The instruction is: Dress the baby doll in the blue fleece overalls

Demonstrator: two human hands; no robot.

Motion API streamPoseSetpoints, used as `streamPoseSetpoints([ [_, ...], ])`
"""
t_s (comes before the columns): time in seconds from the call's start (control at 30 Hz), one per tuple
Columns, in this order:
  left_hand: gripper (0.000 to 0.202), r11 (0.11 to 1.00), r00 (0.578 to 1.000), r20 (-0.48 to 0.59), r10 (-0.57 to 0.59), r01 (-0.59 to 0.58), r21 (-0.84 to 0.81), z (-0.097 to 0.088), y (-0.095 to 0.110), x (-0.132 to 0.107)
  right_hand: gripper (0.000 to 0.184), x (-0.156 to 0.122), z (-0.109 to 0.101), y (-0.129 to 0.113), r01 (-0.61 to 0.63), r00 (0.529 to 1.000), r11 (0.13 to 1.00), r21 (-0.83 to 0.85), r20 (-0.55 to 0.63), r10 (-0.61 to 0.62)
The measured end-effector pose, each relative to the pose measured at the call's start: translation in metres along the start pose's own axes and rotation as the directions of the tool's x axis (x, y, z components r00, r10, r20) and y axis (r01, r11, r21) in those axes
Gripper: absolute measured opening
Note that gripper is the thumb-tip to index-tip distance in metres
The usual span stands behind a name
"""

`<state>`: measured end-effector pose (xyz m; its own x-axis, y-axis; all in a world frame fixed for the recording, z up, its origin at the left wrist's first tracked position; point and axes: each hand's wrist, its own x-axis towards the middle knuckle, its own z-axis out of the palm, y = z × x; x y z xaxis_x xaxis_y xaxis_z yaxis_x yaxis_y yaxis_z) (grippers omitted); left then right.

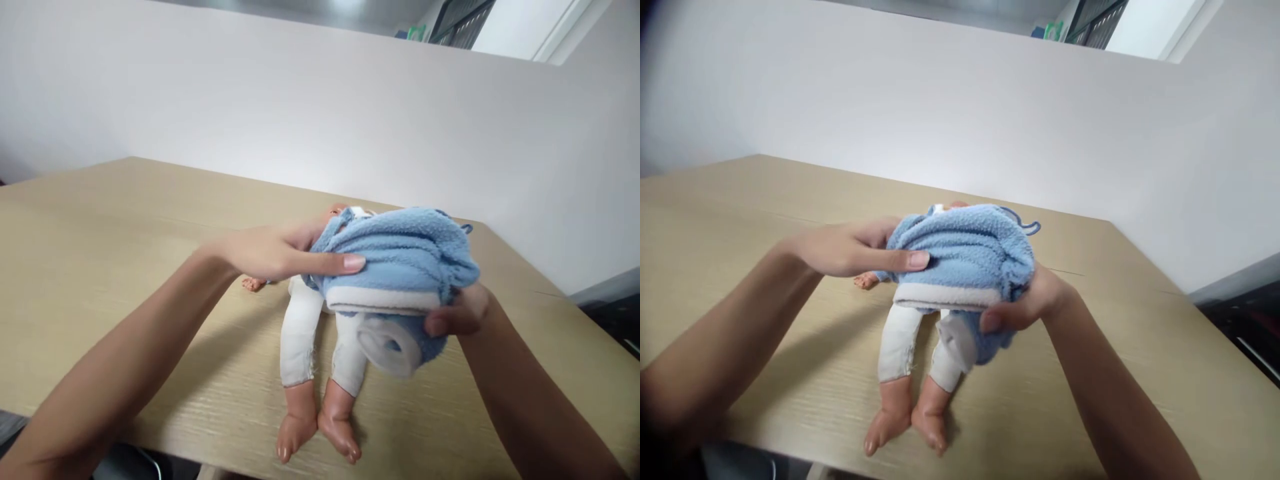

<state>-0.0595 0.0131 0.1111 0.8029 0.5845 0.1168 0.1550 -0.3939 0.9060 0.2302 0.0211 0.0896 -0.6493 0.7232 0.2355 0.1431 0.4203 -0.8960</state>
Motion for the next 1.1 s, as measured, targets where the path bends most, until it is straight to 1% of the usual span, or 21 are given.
streamPoseSetpoints([
  [0.03, 0.028, 1.000, 1.000, 0.006, -0.002, 0.002, 0.003, 0.006, 0.001, -0.002, 0.071, -0.004, 0.006, -0.002, -0.003, 0.993, 0.999, 0.049, 0.116, -0.003],
  [0.07, 0.027, 1.000, 1.000, 0.026, 0.005, -0.005, -0.006, 0.012, 0.002, -0.005, 0.060, -0.008, 0.013, -0.004, -0.013, 0.976, 0.994, 0.109, 0.217, -0.011],
  [0.1, 0.027, 1.000, 0.999, 0.043, 0.014, -0.013, -0.027, 0.019, 0.002, -0.009, 0.054, -0.013, 0.021, -0.006, -0.039, 0.967, 0.987, 0.155, 0.254, -0.002],
  [0.13, 0.029, 0.998, 0.999, 0.042, 0.016, -0.014, -0.054, 0.027, 0.001, -0.014, 0.052, -0.019, 0.029, -0.007, -0.065, 0.975, 0.983, 0.174, 0.220, 0.026],
  [0.17, 0.033, 0.997, 1.000, 0.015, 0.008, -0.007, -0.081, 0.036, -0.001, -0.019, 0.051, -0.025, 0.038, -0.008, -0.083, 0.989, 0.982, 0.167, 0.133, 0.061],
  [0.2, 0.039, 0.994, 0.999, -0.037, -0.010, 0.006, -0.106, 0.046, -0.004, -0.025, 0.049, -0.032, 0.046, -0.008, -0.089, 0.996, 0.986, 0.140, 0.019, 0.087],
  [0.23, 0.044, 0.992, 0.994, -0.107, -0.033, 0.020, -0.125, 0.057, -0.008, -0.032, 0.047, -0.038, 0.054, -0.009, -0.089, 0.992, 0.991, 0.096, -0.083, 0.097],
  [0.27, 0.047, 0.990, 0.981, -0.185, -0.056, 0.031, -0.138, 0.069, -0.013, -0.038, 0.043, -0.044, 0.062, -0.010, -0.092, 0.982, 0.995, 0.045, -0.160, 0.098],
  [0.3, 0.049, 0.987, 0.965, -0.252, -0.078, 0.040, -0.152, 0.081, -0.018, -0.045, 0.037, -0.050, 0.070, -0.012, -0.097, 0.974, 0.995, -0.012, -0.207, 0.093],
  [0.37, 0.047, 0.973, 0.912, -0.381, -0.155, 0.074, -0.219, 0.105, -0.029, -0.057, 0.024, -0.059, 0.084, -0.016, -0.124, 0.963, 0.986, -0.110, -0.255, 0.093],
  [0.43, 0.041, 0.950, 0.850, -0.464, -0.250, 0.122, -0.288, 0.127, -0.040, -0.067, 0.016, -0.065, 0.097, -0.019, -0.156, 0.953, 0.975, -0.157, -0.283, 0.107],
  [0.5, 0.039, 0.936, 0.800, -0.521, -0.298, 0.137, -0.325, 0.144, -0.050, -0.073, 0.015, -0.068, 0.108, -0.016, -0.163, 0.953, 0.973, -0.164, -0.282, 0.112],
  [0.57, 0.040, 0.940, 0.763, -0.573, -0.297, 0.128, -0.317, 0.154, -0.058, -0.076, 0.023, -0.068, 0.116, -0.007, -0.154, 0.962, 0.974, -0.167, -0.252, 0.109],
  [0.6, 0.041, 0.945, 0.749, -0.596, -0.290, 0.126, -0.302, 0.157, -0.061, -0.077, 0.026, -0.068, 0.120, -0.001, -0.158, 0.963, 0.971, -0.177, -0.243, 0.113],
  [0.67, 0.043, 0.956, 0.735, -0.618, -0.278, 0.146, -0.255, 0.160, -0.068, -0.077, 0.026, -0.065, 0.123, 0.013, -0.198, 0.956, 0.956, -0.215, -0.258, 0.140],
  [0.73, 0.043, 0.964, 0.737, -0.623, -0.263, 0.183, -0.191, 0.158, -0.073, -0.075, 0.017, -0.062, 0.123, 0.024, -0.274, 0.935, 0.927, -0.257, -0.298, 0.193],
  [0.83, 0.042, 0.972, 0.766, -0.602, -0.226, 0.218, -0.088, 0.150, -0.079, -0.070, 0.008, -0.058, 0.120, 0.034, -0.342, 0.913, 0.888, -0.307, -0.331, 0.237],
  [0.93, 0.042, 0.969, 0.795, -0.565, -0.221, 0.244, -0.037, 0.139, -0.083, -0.063, 0.004, -0.054, 0.115, 0.040, -0.341, 0.911, 0.867, -0.362, -0.354, 0.210],
  [1.0, 0.040, 0.963, 0.801, -0.556, -0.222, 0.269, 0.002, 0.130, -0.085, -0.057, 0.003, -0.050, 0.111, 0.044, -0.344, 0.908, 0.854, -0.389, -0.371, 0.196],
  [1.1, 0.033, 0.953, 0.814, -0.555, -0.175, 0.281, 0.112, 0.118, -0.088, -0.048, 0.008, -0.043, 0.105, 0.051, -0.366, 0.903, 0.824, -0.432, -0.380, 0.202],
])
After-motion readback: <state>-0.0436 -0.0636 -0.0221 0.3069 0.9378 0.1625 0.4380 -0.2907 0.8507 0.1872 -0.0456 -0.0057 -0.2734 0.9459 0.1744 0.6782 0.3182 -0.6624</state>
